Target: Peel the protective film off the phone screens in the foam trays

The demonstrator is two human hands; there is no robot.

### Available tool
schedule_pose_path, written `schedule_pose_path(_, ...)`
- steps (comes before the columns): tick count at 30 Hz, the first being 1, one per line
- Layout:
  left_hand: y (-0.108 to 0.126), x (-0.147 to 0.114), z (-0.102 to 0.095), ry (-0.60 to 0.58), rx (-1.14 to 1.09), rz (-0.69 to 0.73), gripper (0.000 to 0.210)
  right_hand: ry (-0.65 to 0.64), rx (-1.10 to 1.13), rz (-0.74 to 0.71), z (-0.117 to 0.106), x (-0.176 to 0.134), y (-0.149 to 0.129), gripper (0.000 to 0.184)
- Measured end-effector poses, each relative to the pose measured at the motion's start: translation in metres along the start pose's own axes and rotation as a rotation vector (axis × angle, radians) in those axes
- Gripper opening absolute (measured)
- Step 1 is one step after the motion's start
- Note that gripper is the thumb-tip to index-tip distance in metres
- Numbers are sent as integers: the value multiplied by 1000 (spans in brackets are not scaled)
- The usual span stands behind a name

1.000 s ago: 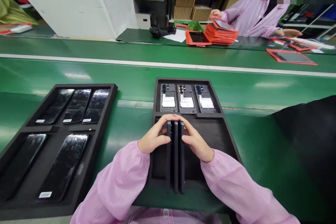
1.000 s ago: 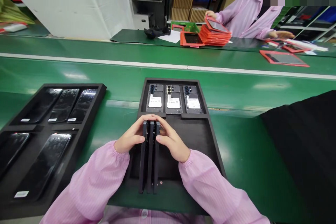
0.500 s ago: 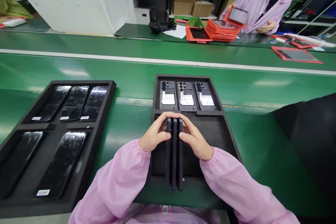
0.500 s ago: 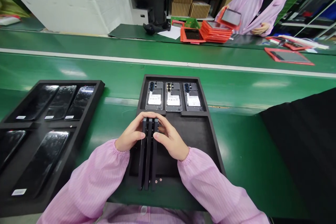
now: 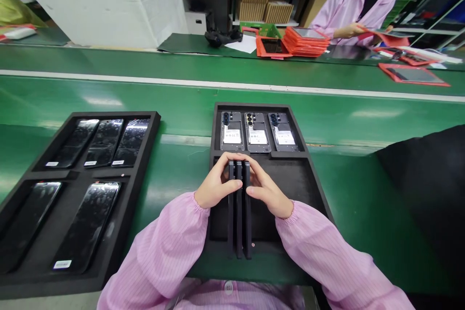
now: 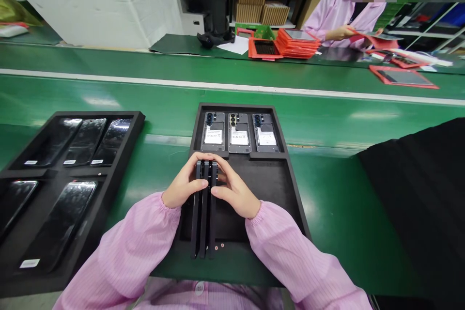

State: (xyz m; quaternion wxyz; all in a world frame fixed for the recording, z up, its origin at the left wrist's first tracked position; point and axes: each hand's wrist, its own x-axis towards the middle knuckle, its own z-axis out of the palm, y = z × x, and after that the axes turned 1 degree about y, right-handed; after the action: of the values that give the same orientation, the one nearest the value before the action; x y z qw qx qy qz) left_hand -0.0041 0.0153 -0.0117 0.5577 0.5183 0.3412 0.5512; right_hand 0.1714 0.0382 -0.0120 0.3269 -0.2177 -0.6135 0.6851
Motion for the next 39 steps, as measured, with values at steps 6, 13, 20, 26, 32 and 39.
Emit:
schedule_pose_path(6, -1, -6, -6, -42, 122, 5, 43, -56, 66, 56, 0, -4, 2, 86)
schedule_pose_path(13, -2, -10, -15, -176, 161, -51, 48, -57, 35, 49, 1, -5, 2, 81)
schedule_pose_path(20, 4, -9, -14, -279, 166, -49, 65, -83, 24, 40, -2, -5, 3, 80)
schedule_pose_path(26, 0, -8, -14, -281, 119, -55, 69, -82, 19, 31, -3, -5, 1, 78)
schedule_pose_path(32, -2, -5, -15, -320, 151, -20, 74, -128, 7, 49, -6, -6, 2, 90)
schedule_pose_path(39, 2, -6, -15, -350, 144, -7, 76, -129, 38, 61, -6, -5, -1, 88)
